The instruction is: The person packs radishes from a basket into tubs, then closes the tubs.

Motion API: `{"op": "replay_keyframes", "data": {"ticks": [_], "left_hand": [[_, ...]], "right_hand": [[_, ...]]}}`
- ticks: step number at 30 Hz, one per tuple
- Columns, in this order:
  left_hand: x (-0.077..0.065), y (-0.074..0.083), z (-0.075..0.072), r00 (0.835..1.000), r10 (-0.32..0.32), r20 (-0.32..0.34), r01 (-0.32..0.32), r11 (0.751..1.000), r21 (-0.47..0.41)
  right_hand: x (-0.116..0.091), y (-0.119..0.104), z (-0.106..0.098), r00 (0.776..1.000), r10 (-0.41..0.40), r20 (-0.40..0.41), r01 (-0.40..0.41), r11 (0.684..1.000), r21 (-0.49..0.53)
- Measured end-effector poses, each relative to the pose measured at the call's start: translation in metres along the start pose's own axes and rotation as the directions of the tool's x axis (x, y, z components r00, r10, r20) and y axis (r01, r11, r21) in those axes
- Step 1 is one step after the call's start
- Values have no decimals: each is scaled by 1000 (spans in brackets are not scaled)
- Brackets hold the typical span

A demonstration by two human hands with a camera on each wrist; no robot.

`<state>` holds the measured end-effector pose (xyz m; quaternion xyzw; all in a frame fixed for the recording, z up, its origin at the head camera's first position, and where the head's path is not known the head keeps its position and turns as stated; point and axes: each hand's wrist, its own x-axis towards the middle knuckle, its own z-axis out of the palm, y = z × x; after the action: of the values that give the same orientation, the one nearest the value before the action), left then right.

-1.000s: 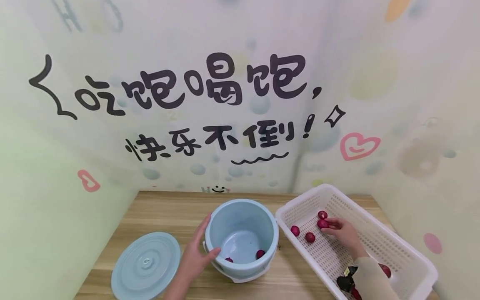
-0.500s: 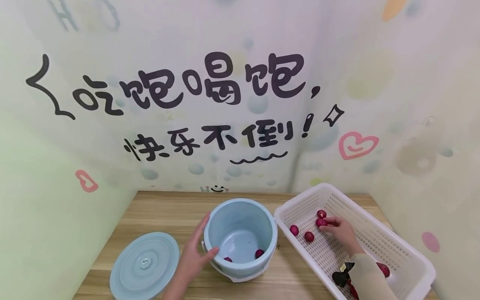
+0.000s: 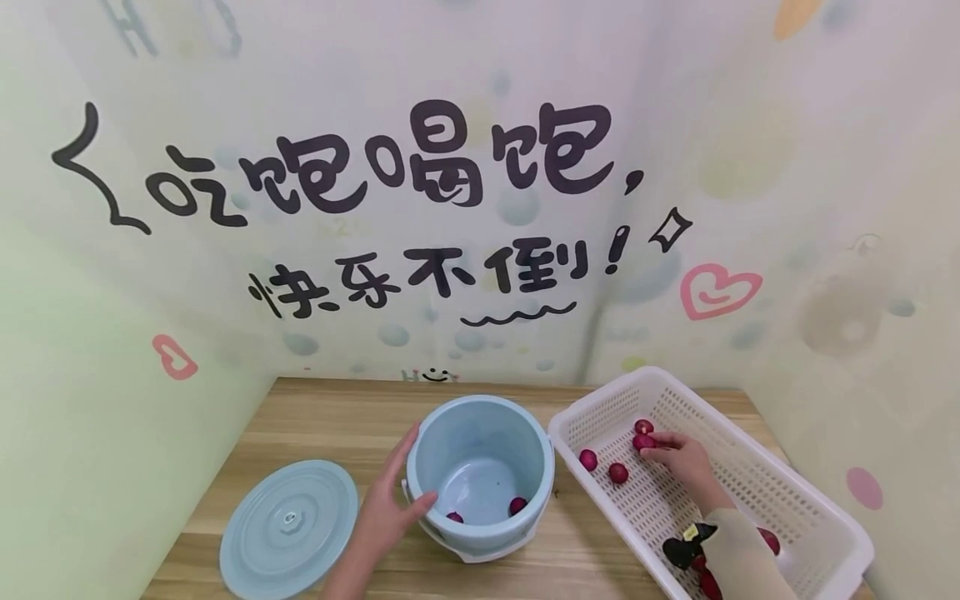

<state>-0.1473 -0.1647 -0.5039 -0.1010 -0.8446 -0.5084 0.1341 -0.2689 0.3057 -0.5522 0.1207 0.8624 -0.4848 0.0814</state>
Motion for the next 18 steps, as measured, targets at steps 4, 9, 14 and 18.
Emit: {"op": "replay_keyframes", "data": {"ticks": [4, 9, 14, 18], "left_hand": [[1, 1, 0, 1000, 11, -5, -11, 1000, -4], [1, 1, 0, 1000, 20, -9, -20, 1000, 1], [0, -2, 1, 999, 48, -19, -48, 998, 27], [0, -3, 1, 998, 53, -25, -53, 998, 36]], "right_hand": [[-1, -4, -4, 1000, -1, -1, 1, 1000, 3], [-4, -12, -7, 1000, -6, 4, 6, 1000, -3], [-6, -20, -10, 999, -53, -8, 53, 998, -32], [-7, -26, -13, 996, -91, -14, 91, 995, -43]]}}
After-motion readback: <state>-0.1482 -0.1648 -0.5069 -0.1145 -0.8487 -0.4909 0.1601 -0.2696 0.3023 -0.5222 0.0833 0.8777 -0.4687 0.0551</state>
